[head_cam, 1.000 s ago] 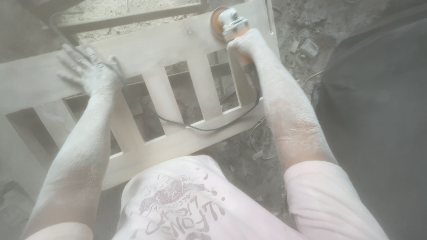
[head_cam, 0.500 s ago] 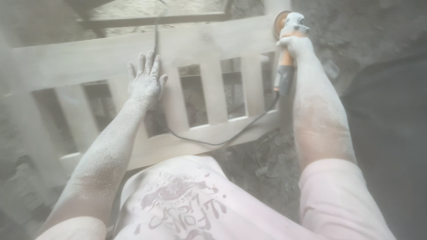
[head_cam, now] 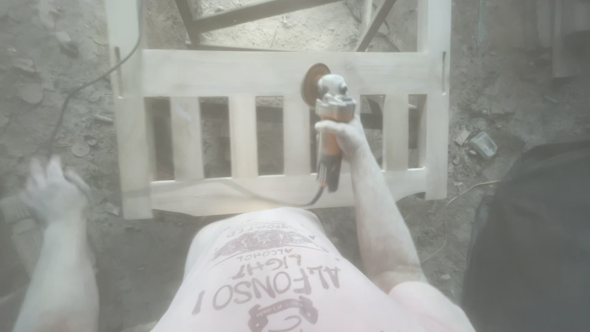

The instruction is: The person uses an angle grinder to sand the surface of a white wooden frame with rectangular cutouts. They move the tool across the frame's surface and edges, generating dust.

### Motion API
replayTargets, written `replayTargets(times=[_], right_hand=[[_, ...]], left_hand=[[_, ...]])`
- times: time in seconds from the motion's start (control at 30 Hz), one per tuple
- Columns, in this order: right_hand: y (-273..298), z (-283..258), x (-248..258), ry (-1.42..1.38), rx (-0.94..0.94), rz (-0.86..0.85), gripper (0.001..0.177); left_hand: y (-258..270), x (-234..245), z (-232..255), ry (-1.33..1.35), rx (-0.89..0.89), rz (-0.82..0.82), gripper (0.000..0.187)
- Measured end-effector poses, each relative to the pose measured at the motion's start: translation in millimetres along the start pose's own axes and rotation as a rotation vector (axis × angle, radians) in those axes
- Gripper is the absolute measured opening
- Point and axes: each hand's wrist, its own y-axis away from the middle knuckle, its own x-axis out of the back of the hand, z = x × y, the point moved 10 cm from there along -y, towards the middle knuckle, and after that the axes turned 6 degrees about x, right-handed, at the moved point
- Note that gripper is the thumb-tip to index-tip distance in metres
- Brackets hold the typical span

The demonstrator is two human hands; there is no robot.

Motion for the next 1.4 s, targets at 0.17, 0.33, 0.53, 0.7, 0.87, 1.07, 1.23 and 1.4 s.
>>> replayTargets(times=[0.17,0.33,0.53,0.7,0.87,1.07,1.23,1.4], right_hand=[[74,2,-106,-0.523,-0.091,-0.149,0.045],[119,24,-188,-0.629,-0.070,-0.187,0.050],[135,91,-274,-0.686,-0.130,-0.161,0.066],[120,132,-285,-0.549,-0.214,-0.028,0.063],[125,179,-260,-0.214,-0.407,0.052,0.054],[123,216,-263,-0.273,-0.541,-0.044,0.048],[105,201,-266,-0.148,-0.602,-0.030,0.049],[66,156,-280,-0.102,-0.543,-0.028,0.058]], left_hand=[[43,-46,12,-0.522,-0.639,-0.213,0.044],[6,30,13,0.426,-0.413,-0.110,0.045],[123,17,177,1.035,-0.253,-1.327,0.050],[198,-3,223,1.599,0.151,-1.629,0.042],[207,-17,217,1.677,0.174,-1.535,0.039],[217,-25,204,1.596,0.339,-1.527,0.037],[201,-16,213,1.700,0.404,-1.531,0.038],[164,-9,235,1.892,0.529,-1.542,0.038]])
